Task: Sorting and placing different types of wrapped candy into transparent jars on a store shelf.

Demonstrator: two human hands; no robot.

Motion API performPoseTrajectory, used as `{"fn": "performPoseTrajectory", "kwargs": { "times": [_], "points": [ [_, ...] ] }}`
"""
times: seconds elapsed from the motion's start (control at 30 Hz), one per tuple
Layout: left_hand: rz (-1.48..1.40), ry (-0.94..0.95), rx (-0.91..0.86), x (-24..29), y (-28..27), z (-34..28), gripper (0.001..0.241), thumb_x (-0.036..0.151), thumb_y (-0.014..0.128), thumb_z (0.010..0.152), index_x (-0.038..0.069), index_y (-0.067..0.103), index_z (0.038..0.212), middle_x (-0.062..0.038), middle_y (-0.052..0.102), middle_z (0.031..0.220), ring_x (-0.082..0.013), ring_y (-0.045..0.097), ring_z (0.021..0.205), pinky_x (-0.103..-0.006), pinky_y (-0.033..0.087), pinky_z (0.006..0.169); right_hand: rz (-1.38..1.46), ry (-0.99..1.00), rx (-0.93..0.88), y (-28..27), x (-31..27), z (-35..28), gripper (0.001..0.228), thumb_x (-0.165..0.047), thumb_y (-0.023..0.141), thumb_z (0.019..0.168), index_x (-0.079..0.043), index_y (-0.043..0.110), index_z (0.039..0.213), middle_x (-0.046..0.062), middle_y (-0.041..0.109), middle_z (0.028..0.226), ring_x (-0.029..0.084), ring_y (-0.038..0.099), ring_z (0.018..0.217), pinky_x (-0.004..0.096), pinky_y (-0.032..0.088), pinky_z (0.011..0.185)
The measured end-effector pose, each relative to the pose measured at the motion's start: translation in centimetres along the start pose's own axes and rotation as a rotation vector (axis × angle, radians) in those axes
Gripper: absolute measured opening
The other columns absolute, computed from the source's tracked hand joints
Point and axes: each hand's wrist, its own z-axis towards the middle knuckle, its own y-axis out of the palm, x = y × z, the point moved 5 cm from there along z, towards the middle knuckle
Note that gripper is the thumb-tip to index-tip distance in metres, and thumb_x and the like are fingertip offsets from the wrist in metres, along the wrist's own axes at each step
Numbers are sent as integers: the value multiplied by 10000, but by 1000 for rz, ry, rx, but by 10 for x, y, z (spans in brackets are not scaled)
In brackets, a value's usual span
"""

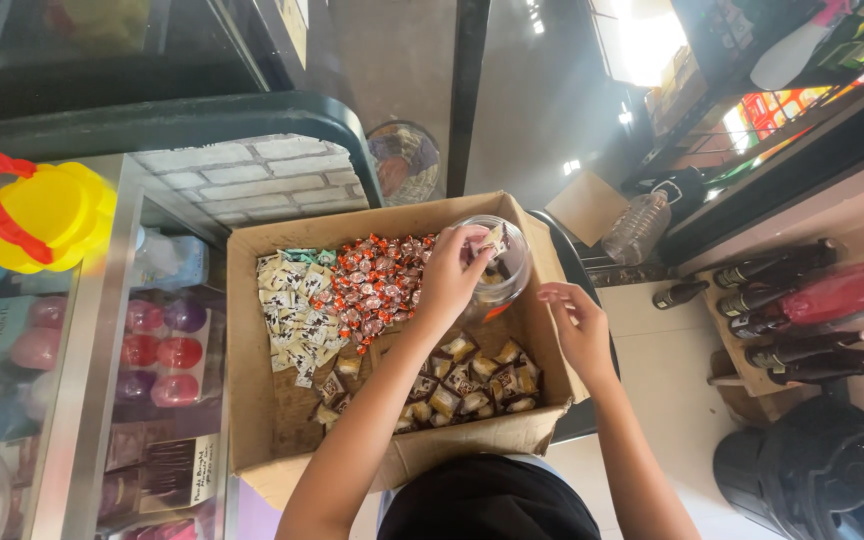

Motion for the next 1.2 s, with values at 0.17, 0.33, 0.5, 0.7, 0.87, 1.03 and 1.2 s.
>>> {"fn": "performPoseTrajectory", "kwargs": {
  "times": [0.17,0.33,0.5,0.7,0.87,1.03,1.2],
  "points": [
    [362,-24,-220,-23,36,4,262,176,720,949,92,657,1189,-98,682,1063,-246,672,951,-382,531,865,7,19,-25,1,11,-12,209,-114,574,1030,-29,699,1174,79,772,1023,132,729,996,280,553,854],
    [478,153,-156,-8,28,-6,311,120,715,888,91,663,1193,-111,697,1039,-282,658,942,-415,504,875,-44,58,-43,11,19,-21,218,-109,570,1021,-42,701,1182,78,776,1046,131,741,1009,284,552,845],
    [248,157,-50,12,-7,-26,241,77,672,968,119,653,1204,-27,721,1023,-153,652,796,-305,542,790,-277,50,-353,43,59,-26,213,-126,640,944,-41,690,1133,129,739,1053,240,732,967,373,579,828],
    [259,58,-76,-77,-10,-96,184,97,655,988,146,671,1165,33,727,884,-54,601,567,-200,469,458,-938,71,-681,101,171,-36,361,-244,628,955,-56,559,1255,253,511,1312,445,559,1179,495,510,970],
    [424,-204,-178,-113,-6,-140,169,142,658,960,154,679,1127,30,755,925,-95,612,543,-255,465,447,-1028,101,-749,121,234,-42,352,-114,597,922,-56,556,1266,242,491,1353,432,538,1241,498,514,996],
    [564,-344,-376,-145,27,-160,224,185,708,887,162,681,1109,-37,735,1070,-224,662,931,-369,537,756,-1058,55,-788,121,212,-45,511,-37,616,857,-58,525,1359,262,470,1393,408,593,1199,467,550,975],
    [692,-380,-538,-170,72,-170,571,152,759,808,72,538,1328,-137,585,1349,-352,495,1302,-503,432,1042,-1005,28,-723,117,193,-42,420,-57,650,848,-79,609,1266,261,425,1425,426,558,1206,492,519,984]
  ]
}}
